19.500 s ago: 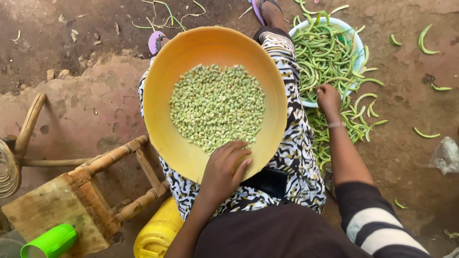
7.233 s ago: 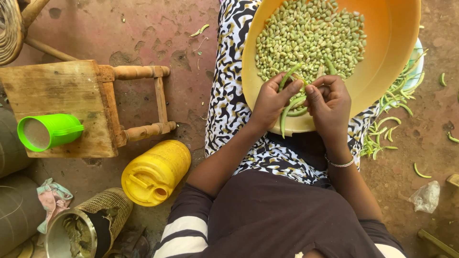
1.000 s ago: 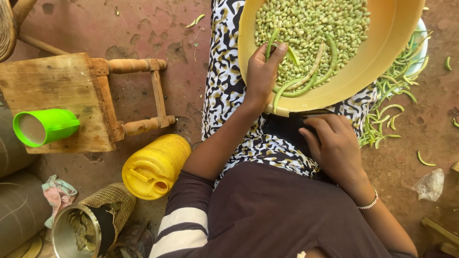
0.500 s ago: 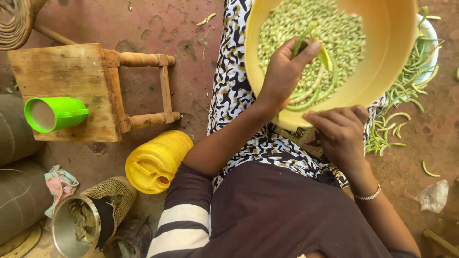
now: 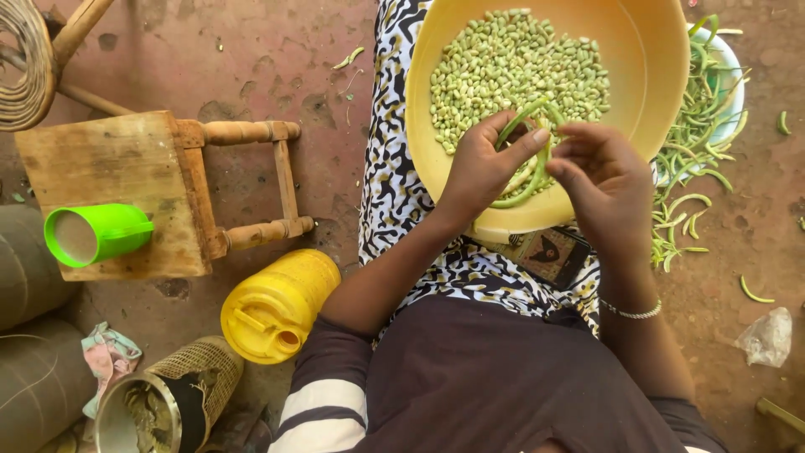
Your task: A person is manually shelling green beans, extracting the seeds into a large bowl while sitting on the ground.
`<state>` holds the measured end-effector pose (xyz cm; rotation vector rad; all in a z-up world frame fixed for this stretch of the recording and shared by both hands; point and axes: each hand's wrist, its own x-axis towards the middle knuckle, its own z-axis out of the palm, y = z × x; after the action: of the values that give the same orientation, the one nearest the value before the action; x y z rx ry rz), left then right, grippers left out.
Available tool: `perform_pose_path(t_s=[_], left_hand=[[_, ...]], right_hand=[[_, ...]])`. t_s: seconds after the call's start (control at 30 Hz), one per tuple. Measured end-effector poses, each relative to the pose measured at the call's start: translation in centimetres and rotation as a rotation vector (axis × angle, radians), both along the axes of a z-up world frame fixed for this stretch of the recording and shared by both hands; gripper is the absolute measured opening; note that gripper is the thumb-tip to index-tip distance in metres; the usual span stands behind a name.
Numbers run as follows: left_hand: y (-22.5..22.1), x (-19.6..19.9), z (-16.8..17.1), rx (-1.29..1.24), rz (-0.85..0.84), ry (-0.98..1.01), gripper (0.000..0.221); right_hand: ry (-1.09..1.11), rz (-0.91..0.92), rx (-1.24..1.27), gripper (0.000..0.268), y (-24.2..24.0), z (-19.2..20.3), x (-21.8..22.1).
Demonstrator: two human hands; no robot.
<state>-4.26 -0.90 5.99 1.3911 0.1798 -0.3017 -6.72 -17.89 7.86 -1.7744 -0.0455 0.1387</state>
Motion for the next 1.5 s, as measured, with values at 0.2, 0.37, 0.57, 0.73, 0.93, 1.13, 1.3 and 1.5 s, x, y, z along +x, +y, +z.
perform_pose_path(t_s=[0.2,0.37,0.57,0.73,0.93,1.13,1.3,1.5], left_hand=[[-0.4,-0.2,-1.3,-0.173,-0.015,-0.036,0.022],[-0.1,0.6,-1.3,0.052,-0.219,-0.057,0.026],[0.8,1.0,-2.4,-0.025,-0.194,0.091,0.047],[1.0,0.8,-3.7,-0.140,-0.192,0.111,0.044],[0.6,0.1,-4.0,-0.368,-0.236,0.025,0.044],[1.2,0.0,-2.1,-0.231,-0.299,-0.031,0.048],[-0.3,-0.7,-4.8,-0.409,-0.299,-0.008,0.057],[0.5,-0.3,-2.4,-0.161,-0.132,-0.214,0.024]], right_hand=[[0.136,-0.010,0.315,0.048,-1.0,-3.4,0.3],[0.163,-0.099,0.182,0.022,-2.1,-1.7,-0.4],[0.120,-0.194,0.164,0.017,-11.8,-3.5,-4.6],[0.306,-0.139,-0.657,0.017,-17.5,-6.6,-8.3],[-0.097,-0.043,-0.885,0.023,-14.2,-4.0,-6.4],[0.026,-0.129,-0.036,0.028,-4.5,1.6,-1.0],[-0.038,-0.053,0.452,0.024,-0.9,-5.0,1.9],[-0.082,-0.134,0.367,0.024,0.8,-4.0,3.0]])
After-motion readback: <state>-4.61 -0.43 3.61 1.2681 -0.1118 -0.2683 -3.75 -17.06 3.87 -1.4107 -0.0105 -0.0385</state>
